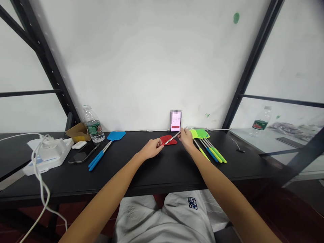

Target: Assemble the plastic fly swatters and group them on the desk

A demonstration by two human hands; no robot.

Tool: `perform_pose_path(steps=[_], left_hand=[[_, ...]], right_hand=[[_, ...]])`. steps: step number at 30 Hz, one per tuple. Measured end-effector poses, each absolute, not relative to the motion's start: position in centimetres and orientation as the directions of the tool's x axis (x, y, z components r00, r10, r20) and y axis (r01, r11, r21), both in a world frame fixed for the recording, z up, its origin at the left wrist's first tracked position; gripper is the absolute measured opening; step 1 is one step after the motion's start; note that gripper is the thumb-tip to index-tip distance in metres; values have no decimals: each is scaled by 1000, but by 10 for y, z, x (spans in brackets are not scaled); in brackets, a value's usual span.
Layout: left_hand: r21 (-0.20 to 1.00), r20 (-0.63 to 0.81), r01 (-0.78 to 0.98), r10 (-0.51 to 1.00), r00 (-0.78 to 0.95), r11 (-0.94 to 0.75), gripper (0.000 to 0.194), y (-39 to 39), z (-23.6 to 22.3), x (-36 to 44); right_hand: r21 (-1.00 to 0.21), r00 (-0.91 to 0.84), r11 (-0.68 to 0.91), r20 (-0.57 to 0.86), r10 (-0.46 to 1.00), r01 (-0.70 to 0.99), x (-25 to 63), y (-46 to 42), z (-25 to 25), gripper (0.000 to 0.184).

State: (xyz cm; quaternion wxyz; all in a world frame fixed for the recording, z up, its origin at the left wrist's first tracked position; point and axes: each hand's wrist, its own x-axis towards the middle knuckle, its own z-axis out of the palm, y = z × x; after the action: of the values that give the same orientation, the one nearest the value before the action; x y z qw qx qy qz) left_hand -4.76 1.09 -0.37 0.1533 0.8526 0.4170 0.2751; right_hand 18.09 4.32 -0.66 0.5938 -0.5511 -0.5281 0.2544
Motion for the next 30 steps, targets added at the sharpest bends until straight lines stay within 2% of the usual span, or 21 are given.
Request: perform_pose_path(steps=[3, 8, 16, 22, 26, 30], left_hand=[[504, 330, 625, 801, 499, -596, 17, 10, -3, -47], [518, 316, 633, 817, 482, -575, 17, 8, -1, -47], [463, 327, 680, 822, 466, -569, 15, 9, 0, -48], [473, 357, 652, 805, 473, -593, 17, 9, -1, -48], [496, 397, 609, 786, 474, -618, 21, 9, -1, -46], [510, 410, 593, 782, 470, -623, 22, 7, -1, -44]], right_hand=[[-923, 376, 290, 369, 850, 252, 179, 44, -8, 40], [-924, 362, 307, 372, 855, 227, 178, 45, -9, 37], [-930, 331, 324, 365, 870, 174, 176, 43, -7, 33], [-965, 287, 263, 256, 923, 14, 172, 35, 1, 27], [-978, 177, 192, 176, 968, -80, 166, 29, 4, 24], [-983, -83, 163, 170, 982, -84, 156, 22, 1, 28]])
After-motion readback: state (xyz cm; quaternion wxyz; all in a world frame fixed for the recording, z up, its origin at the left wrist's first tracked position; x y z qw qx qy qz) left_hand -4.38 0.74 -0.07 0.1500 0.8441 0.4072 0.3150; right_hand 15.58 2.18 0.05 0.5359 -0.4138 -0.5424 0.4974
